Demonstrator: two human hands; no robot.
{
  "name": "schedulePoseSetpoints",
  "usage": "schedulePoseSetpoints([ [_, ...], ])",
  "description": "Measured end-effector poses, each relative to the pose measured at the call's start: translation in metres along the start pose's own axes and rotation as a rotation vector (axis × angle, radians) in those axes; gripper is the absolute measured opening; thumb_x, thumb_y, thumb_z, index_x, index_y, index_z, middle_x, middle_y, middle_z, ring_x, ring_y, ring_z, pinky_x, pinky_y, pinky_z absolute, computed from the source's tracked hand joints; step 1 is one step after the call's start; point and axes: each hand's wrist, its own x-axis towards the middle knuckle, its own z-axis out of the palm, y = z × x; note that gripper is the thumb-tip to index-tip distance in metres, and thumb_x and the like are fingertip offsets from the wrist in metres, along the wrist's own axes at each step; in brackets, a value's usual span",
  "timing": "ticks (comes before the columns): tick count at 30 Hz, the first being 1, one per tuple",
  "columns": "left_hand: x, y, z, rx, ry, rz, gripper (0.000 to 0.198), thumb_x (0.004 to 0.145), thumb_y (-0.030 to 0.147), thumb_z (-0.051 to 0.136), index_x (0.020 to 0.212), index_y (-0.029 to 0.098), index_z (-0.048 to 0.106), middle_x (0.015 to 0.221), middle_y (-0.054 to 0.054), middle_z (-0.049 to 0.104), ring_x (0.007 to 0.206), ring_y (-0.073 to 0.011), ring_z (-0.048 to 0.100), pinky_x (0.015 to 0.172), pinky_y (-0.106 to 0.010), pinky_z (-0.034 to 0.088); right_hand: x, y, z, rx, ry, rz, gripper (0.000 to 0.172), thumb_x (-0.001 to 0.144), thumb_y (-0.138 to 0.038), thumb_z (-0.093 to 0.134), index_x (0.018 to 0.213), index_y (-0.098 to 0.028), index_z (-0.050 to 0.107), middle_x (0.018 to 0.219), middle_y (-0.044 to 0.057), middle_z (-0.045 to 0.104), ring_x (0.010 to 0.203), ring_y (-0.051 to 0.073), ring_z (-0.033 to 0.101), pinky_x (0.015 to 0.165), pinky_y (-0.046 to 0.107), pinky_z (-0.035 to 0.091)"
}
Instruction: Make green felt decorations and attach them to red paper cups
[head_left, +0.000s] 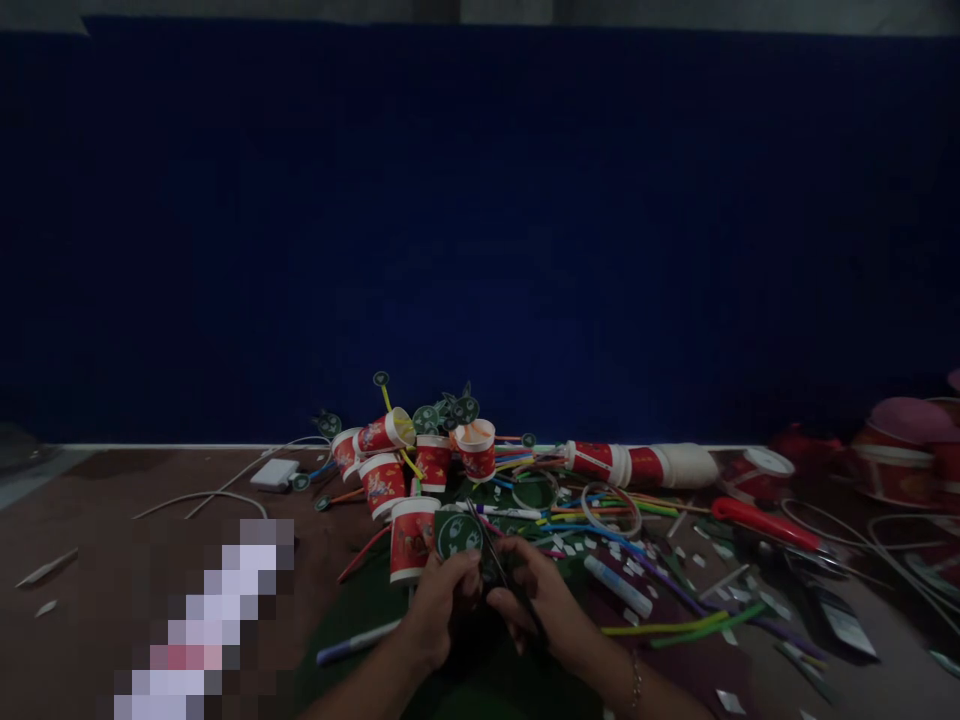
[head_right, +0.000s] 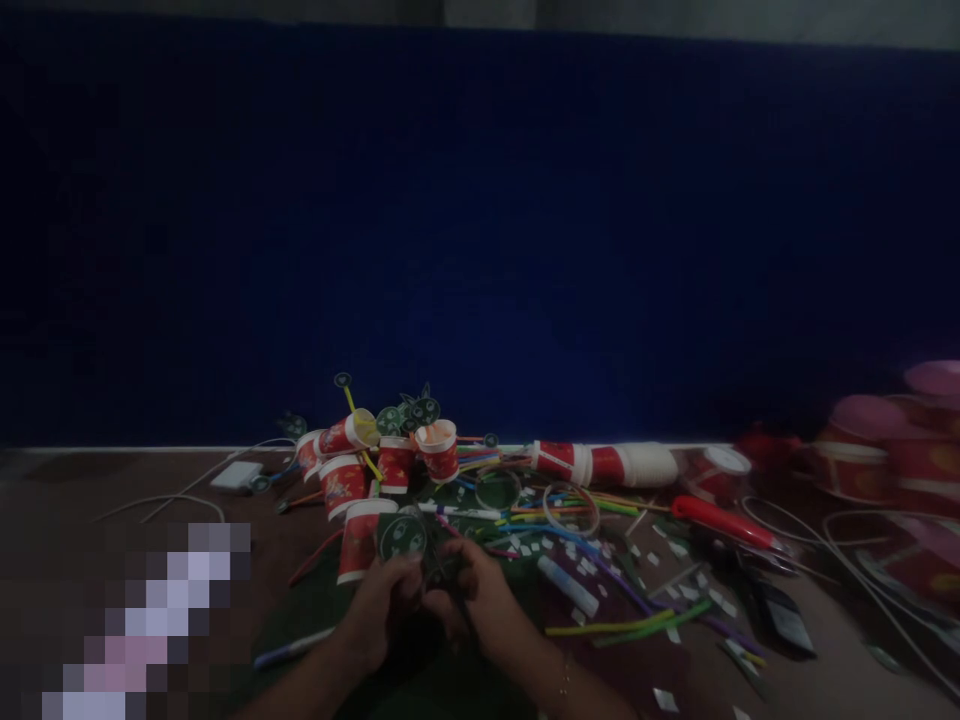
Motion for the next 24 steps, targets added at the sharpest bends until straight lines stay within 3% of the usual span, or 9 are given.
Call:
schedulePoseSetpoints([
  [4, 0.001, 0.0, -0.001, -0.049, 0.016, -0.013, 0.039, 0.059, 0.032, 0.063, 0.041, 0.02, 0.03, 0.038, 0.008, 0.027, 0.039, -0.0044, 0.022, 0.04, -0.02, 0.019, 0.001, -0.002, 0.001, 0.001, 0.026, 0.029, 0.061, 0.053, -0.047, 0.078, 0.095, -0.018, 0.044, 0.042, -0.013, 0.047, 0.029, 0.004, 0.037, 0.028, 0.014, 0.033],
  [8, 0.001, -0.002, -0.002, -0.047, 0.03, -0.073, 0.034, 0.054, 0.029, 0.067, 0.046, 0.018, 0.035, 0.04, 0.009, 0.032, 0.039, -0.0039, 0.028, 0.04, -0.018, 0.021, 0.002, -0.002, 0.0, 0.033, 0.141, -0.024, 0.048, 0.06, -0.05, 0.072, 0.087, -0.016, 0.049, 0.04, -0.011, 0.046, 0.029, 0.004, 0.036, 0.027, 0.012, 0.026],
  [11, 0.0, -0.006, -0.002, 0.04, -0.015, -0.159, 0.03, 0.052, 0.028, 0.07, 0.051, 0.018, 0.042, 0.037, 0.009, 0.035, 0.036, -0.0031, 0.026, 0.038, -0.017, 0.016, 0.004, 0.001, -0.003, 0.019, 0.183, -0.066, 0.04, 0.065, -0.05, 0.068, 0.079, -0.016, 0.051, 0.037, -0.01, 0.043, 0.028, 0.004, 0.035, 0.026, 0.012, 0.018],
  [14, -0.002, -0.008, 0.002, 0.162, -0.06, -0.211, 0.029, 0.052, 0.032, 0.073, 0.055, 0.017, 0.048, 0.035, 0.009, 0.037, 0.034, -0.0036, 0.026, 0.037, -0.018, 0.014, 0.004, 0.002, -0.007, 0.002, 0.168, -0.117, 0.037, 0.067, -0.048, 0.067, 0.071, -0.016, 0.05, 0.037, -0.009, 0.043, 0.028, 0.004, 0.036, 0.028, 0.013, 0.021],
  [16, -0.004, -0.006, 0.007, 0.192, -0.03, -0.173, 0.031, 0.054, 0.038, 0.073, 0.065, 0.016, 0.055, 0.041, 0.007, 0.045, 0.038, -0.0058, 0.035, 0.039, -0.018, 0.021, 0.004, 0.001, -0.008, 0.001, 0.191, -0.147, 0.037, 0.068, -0.049, 0.066, 0.069, -0.016, 0.05, 0.037, -0.009, 0.043, 0.029, 0.005, 0.037, 0.03, 0.014, 0.026],
  [19, -0.006, -0.002, 0.013, 0.192, 0.028, 0.046, 0.031, 0.061, 0.043, 0.071, 0.07, 0.016, 0.059, 0.058, 0.003, 0.057, 0.055, -0.0103, 0.049, 0.051, -0.02, 0.037, 0.004, -0.002, -0.007, 0.009, 0.232, -0.187, 0.038, 0.068, -0.05, 0.066, 0.068, -0.015, 0.051, 0.041, -0.008, 0.045, 0.032, 0.005, 0.039, 0.034, 0.016, 0.032],
  [24, -0.004, 0.0, 0.011, 0.175, 0.105, 0.201, 0.031, 0.064, 0.045, 0.069, 0.063, 0.016, 0.057, 0.056, 0.004, 0.054, 0.057, -0.0105, 0.049, 0.055, -0.02, 0.039, 0.003, -0.001, -0.006, -0.001, 0.16, -0.205, 0.035, 0.073, -0.048, 0.064, 0.071, -0.016, 0.05, 0.048, -0.006, 0.048, 0.038, 0.006, 0.045, 0.035, 0.016, 0.032],
])
